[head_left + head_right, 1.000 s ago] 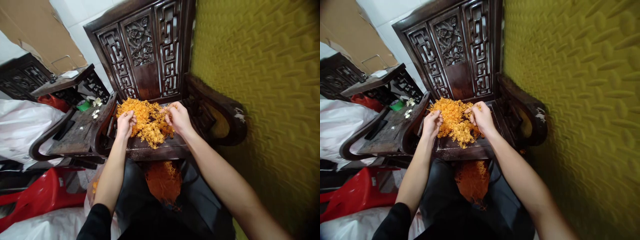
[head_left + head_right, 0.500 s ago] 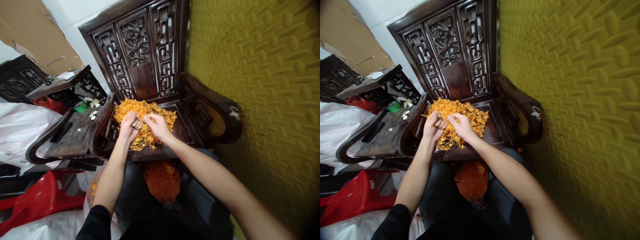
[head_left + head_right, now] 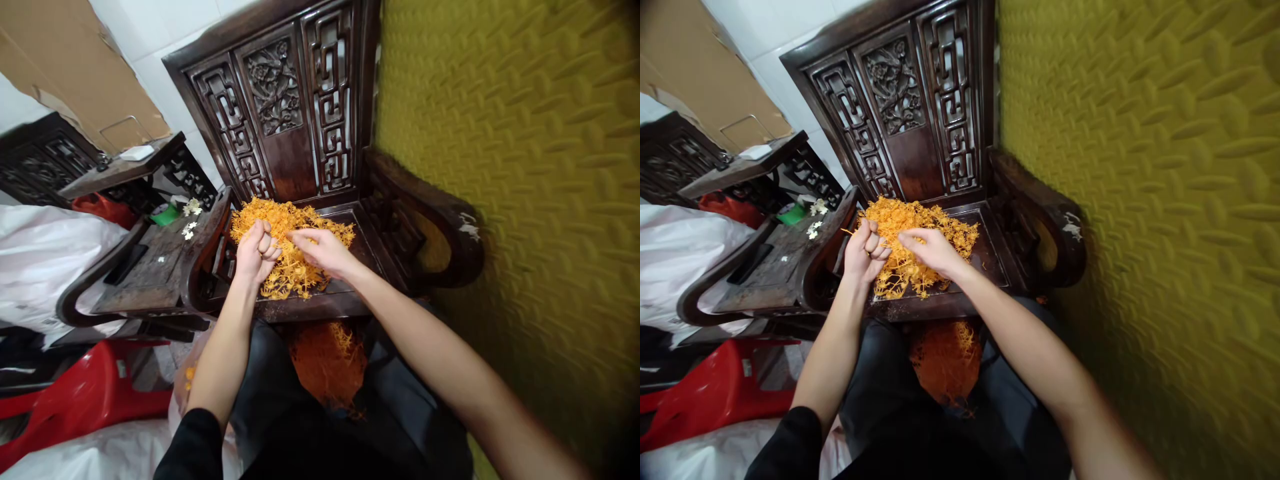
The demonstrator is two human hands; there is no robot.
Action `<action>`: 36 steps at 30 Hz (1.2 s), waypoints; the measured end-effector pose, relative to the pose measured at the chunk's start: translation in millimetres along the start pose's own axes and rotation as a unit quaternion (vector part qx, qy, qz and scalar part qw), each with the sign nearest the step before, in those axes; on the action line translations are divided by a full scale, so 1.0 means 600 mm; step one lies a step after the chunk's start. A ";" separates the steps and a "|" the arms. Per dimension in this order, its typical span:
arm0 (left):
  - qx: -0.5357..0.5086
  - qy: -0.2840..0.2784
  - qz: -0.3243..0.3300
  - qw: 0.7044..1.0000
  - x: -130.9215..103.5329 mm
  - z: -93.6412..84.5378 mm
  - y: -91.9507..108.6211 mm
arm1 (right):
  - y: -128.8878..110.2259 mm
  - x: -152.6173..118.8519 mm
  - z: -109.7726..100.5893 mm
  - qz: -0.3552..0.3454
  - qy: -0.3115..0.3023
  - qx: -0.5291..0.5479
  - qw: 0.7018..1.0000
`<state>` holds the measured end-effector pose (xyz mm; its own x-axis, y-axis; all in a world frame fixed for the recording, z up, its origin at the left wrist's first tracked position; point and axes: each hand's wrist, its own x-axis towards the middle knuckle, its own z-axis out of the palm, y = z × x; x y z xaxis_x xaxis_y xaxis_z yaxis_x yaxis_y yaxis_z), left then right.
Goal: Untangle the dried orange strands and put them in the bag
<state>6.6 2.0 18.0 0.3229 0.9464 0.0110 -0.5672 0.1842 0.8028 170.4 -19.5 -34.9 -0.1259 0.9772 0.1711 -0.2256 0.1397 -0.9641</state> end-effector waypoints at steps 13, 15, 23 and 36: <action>0.010 0.007 0.022 1.000 -0.005 0.000 0.002 | -0.021 0.010 -0.014 -0.040 0.104 -0.022 0.994; 0.012 0.002 0.036 0.999 -0.006 -0.001 0.002 | -0.024 0.011 -0.017 -0.055 0.137 -0.012 0.989; -0.004 0.021 0.029 0.999 -0.008 0.005 0.000 | -0.025 0.007 -0.026 -0.069 0.127 -0.047 0.988; 0.025 -0.009 0.030 0.999 -0.004 0.005 -0.009 | -0.040 -0.004 -0.028 -0.053 0.045 -0.081 0.994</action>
<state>11.3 -1.9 15.4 0.3028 0.9505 0.0701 -0.5475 0.1133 0.8291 192.2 -22.5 -15.3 -0.0214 0.9649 0.2618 -0.0726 0.2597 -0.9630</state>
